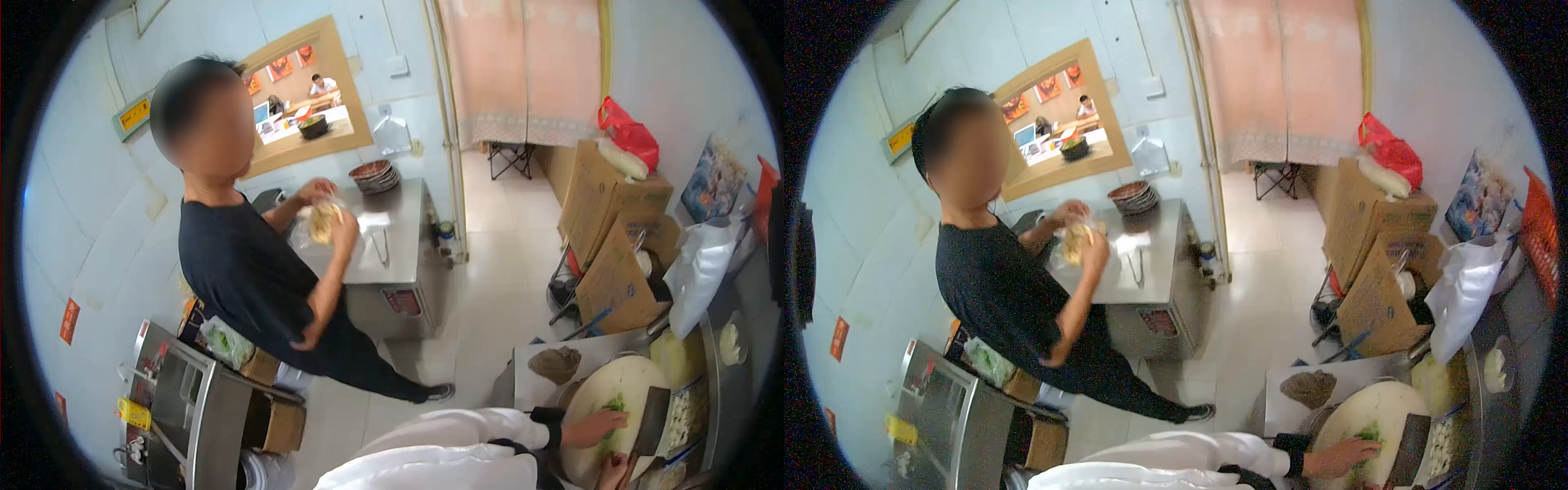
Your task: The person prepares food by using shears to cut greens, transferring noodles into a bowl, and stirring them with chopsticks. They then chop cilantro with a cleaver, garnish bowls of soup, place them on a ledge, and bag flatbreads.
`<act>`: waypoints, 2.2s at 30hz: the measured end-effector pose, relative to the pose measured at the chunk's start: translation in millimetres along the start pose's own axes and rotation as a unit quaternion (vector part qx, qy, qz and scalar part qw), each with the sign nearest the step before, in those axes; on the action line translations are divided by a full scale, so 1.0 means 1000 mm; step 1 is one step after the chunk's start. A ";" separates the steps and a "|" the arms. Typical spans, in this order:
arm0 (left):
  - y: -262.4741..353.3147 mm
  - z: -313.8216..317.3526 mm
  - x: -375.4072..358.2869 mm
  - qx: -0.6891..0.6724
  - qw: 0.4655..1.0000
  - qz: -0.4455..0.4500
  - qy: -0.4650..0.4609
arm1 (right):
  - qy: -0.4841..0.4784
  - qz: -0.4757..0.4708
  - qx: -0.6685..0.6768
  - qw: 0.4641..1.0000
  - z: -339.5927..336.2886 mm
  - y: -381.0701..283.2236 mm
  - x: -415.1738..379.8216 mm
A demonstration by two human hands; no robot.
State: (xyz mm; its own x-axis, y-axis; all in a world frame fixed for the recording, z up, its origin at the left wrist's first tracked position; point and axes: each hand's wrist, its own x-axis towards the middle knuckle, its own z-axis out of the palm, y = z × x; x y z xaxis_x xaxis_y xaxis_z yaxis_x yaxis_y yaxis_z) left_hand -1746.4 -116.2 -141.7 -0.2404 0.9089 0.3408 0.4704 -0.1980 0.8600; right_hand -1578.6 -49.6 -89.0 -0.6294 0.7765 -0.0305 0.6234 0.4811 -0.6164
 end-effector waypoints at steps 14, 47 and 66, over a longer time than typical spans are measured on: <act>0.035 -0.027 0.006 0.064 0.995 0.056 0.050 | -0.045 0.136 0.146 0.979 -0.011 0.003 -0.013; 0.021 -0.024 0.019 0.061 0.994 0.068 0.065 | 0.087 0.140 0.178 0.970 -0.021 -0.029 -0.033; -0.028 -0.013 0.010 -0.120 0.992 -0.014 0.025 | 0.077 0.129 0.323 0.934 0.005 0.022 -0.031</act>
State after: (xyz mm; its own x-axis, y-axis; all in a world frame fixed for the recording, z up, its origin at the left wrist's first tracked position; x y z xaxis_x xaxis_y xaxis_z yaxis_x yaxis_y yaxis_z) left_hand -1773.2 -105.9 -157.7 -0.2948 0.8975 0.3281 0.2480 -0.2597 0.9333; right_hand -1548.2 -64.9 -105.3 -0.3917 0.9061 -0.1599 0.3024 -0.0373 -0.9524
